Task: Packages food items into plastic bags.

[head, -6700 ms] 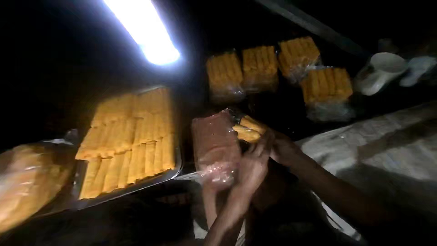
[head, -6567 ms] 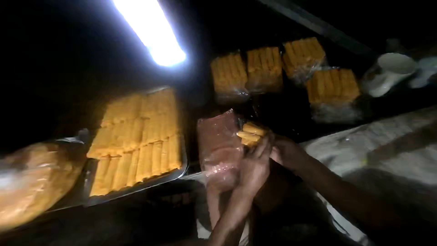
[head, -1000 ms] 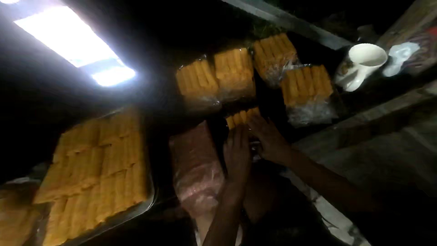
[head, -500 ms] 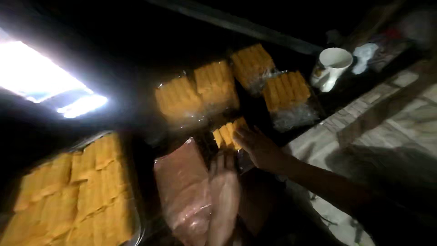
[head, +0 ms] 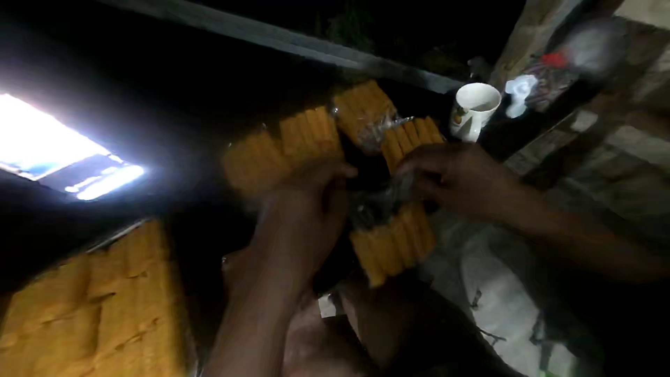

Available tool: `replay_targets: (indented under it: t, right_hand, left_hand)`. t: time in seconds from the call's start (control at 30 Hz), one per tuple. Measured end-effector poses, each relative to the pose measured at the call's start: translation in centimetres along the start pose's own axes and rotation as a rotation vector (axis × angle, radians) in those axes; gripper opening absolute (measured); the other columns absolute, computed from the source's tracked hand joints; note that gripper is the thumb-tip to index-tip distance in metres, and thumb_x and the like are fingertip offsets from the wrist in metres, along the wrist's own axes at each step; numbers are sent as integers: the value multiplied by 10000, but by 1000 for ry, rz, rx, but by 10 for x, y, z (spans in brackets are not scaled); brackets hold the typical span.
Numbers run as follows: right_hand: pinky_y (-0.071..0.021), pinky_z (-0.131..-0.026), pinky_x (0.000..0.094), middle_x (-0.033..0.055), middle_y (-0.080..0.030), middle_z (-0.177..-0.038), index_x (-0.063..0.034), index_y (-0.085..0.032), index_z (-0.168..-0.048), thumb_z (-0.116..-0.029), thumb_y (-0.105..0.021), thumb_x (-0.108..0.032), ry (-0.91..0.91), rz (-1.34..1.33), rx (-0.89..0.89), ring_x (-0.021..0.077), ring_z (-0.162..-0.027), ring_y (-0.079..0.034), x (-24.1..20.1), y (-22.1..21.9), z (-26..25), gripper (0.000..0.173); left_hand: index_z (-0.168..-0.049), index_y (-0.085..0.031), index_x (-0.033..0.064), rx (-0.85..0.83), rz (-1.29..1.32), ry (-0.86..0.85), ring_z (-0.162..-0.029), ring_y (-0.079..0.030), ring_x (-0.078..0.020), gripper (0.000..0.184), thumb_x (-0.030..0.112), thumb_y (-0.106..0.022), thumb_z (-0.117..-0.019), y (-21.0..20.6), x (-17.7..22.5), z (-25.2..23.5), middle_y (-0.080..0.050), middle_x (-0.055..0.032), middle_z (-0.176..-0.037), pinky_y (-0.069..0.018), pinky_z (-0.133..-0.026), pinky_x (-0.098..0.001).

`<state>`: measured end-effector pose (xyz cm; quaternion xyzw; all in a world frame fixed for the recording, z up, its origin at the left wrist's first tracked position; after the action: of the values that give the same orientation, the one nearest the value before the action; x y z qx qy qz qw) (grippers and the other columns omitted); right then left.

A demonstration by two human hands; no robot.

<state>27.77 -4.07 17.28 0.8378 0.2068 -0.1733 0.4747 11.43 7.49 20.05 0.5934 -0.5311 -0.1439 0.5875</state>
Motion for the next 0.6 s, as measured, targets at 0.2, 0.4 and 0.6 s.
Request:
replay_targets:
  t: [0.2, 0.4, 0.6]
  right_hand:
    - [-567, -826, 393, 188, -730, -1040, 15, -738, -1107, -1004, -567, -74, -39, 277, 265, 240, -892, -701, 20, 62, -10, 218]
    - [-566, -917, 568, 250, -705, -1187, 51, -727, -1122, -979, -579, -1, -278, 333, 200, 411, -1066, -707, 97, 6, 41, 213]
    - [-563, -963, 506, 191, -694, -1240, 1, -734, -1159, -972, -610, -48, -286, 303, 143, 341, -1123, -689, 112, -12, 66, 230]
  left_hand:
    - [-1143, -714, 62, 46, 27, -155, -826, -658, -184, 218, 37, -554, -997, -3, 50, -67, -705, -116, -1077, -547, -736, -367]
    - [-1219, -697, 5, -91, 92, -75, -1123, -666, -381, 243, 39, -600, -998, -127, 21, -63, -659, -223, -1264, -535, -970, -541]
    - [-1360, -630, 52, -60, 245, 14, -1234, -619, -319, 359, 89, -589, -1005, -179, 4, -23, -568, -190, -1422, -537, -1006, -463]
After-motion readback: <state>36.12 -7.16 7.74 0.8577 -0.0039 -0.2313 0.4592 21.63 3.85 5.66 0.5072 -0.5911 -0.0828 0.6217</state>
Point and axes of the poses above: each hand's wrist, its own z-axis away from the middle knuckle, its own y-axis out of the back of the hand, x = y × z, the point moved 5 cm from there along -z, towards the middle knuckle
